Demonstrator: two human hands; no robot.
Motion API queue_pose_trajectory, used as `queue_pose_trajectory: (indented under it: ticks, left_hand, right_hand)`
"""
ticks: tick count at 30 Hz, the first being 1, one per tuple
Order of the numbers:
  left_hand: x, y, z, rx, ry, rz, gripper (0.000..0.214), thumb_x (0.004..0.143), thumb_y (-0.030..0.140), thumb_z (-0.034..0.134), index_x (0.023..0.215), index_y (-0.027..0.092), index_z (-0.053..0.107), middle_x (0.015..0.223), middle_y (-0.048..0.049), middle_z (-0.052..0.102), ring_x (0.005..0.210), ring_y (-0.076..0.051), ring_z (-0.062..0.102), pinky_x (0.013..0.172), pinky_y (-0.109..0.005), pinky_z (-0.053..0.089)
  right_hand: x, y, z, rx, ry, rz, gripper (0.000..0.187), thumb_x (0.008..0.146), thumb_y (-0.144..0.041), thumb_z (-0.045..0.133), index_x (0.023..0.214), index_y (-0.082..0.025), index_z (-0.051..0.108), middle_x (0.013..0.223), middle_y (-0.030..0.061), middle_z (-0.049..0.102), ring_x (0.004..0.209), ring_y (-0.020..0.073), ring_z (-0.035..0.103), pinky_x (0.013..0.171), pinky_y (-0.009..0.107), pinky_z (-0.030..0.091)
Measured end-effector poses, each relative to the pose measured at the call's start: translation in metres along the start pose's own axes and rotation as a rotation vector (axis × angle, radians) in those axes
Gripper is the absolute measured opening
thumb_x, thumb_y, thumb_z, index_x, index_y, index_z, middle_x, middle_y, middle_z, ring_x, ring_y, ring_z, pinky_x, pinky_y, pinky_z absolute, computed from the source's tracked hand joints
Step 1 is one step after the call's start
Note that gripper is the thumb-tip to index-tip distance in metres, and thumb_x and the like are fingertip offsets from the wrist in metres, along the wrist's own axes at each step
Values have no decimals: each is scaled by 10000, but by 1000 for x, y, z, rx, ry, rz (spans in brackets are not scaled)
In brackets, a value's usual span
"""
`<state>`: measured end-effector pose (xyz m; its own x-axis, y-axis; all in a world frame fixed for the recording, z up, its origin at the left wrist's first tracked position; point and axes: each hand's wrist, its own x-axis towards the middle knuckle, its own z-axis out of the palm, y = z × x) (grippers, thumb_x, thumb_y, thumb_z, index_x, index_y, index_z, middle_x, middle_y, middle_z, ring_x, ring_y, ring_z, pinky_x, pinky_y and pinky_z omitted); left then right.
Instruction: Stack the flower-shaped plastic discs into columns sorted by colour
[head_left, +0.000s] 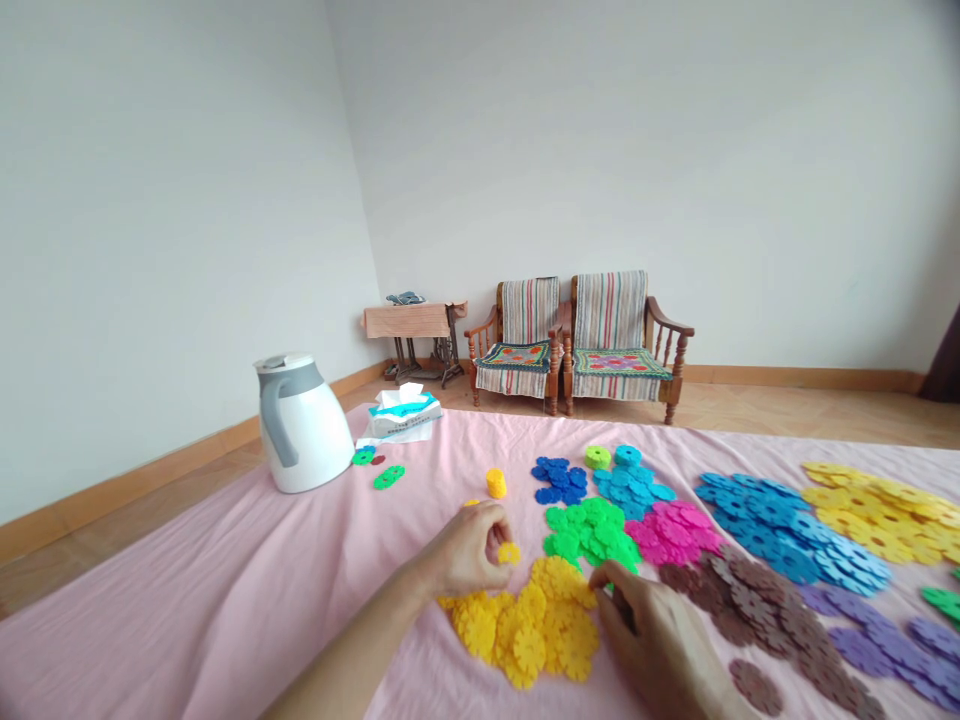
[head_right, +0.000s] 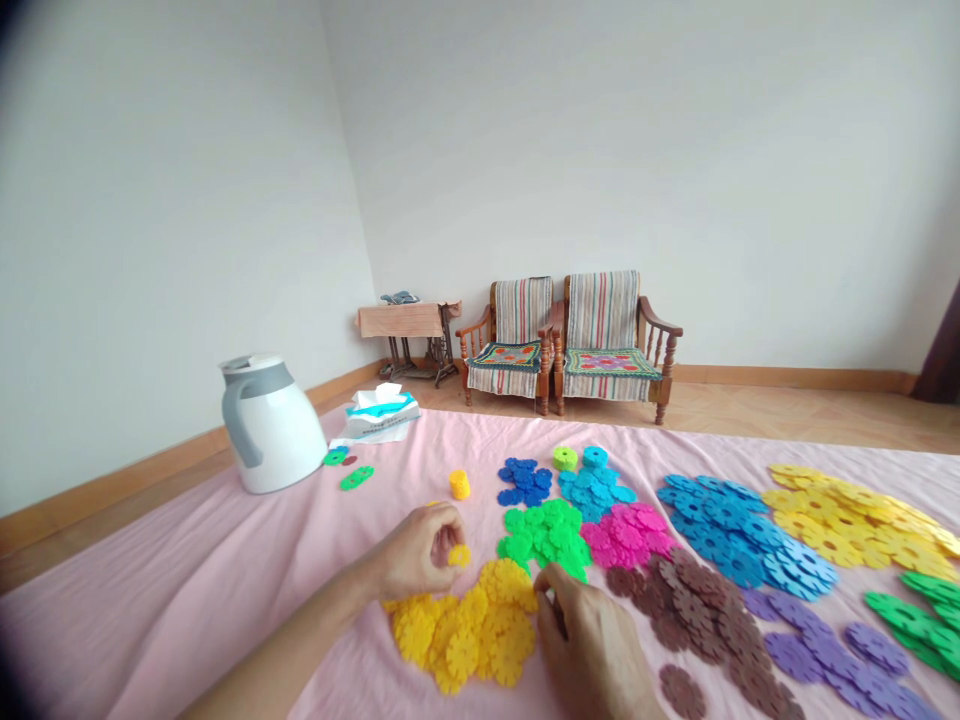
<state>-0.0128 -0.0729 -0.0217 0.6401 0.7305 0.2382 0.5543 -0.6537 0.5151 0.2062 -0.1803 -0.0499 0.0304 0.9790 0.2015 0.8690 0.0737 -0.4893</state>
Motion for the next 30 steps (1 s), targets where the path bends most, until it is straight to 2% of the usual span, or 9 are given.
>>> queue_pose_trajectory:
  ticks: [5,8,13,17,30]
  left_hand:
    - [4,-31,-21,9,309,-155,175,611,139,583,782,161,550,739,9,572,656,-122,519,598,-214,415]
    - [3,-43,-27,46,391,-180,179,629,156,608,801,171,559,773,6,601,692,-133,539,636,-228,424]
    - [1,-47,-21,99,380,-135,131,650,120,601,764,174,565,788,6,601,700,-130,542,662,-231,419]
    - [2,-48,-16,112,347,-150,133,641,90,596,740,173,564,794,7,594,683,-123,541,660,-227,419]
    - [3,-43,-17,104,310,-154,99,659,103,596,733,170,593,772,1,605,683,-125,551,644,-219,429]
  right_hand:
    - [0,0,0,-9,-21,6,271,840,-285,327,863,-245,593,672,2,673,619,161,615,537,245,303]
    - [0,0,-1,-4,-24,6,270,841,-278,324,859,-245,592,680,3,675,641,165,624,544,246,307]
    - [-1,-2,-2,-1,-26,11,251,836,-266,337,854,-246,587,706,-1,684,657,163,627,552,242,311]
    - [0,-1,-1,-7,-26,12,250,836,-266,339,861,-247,586,701,-4,682,647,162,623,550,242,307]
    - [0,0,1,-14,-15,3,249,842,-273,336,862,-252,583,694,-4,682,653,168,629,543,244,306]
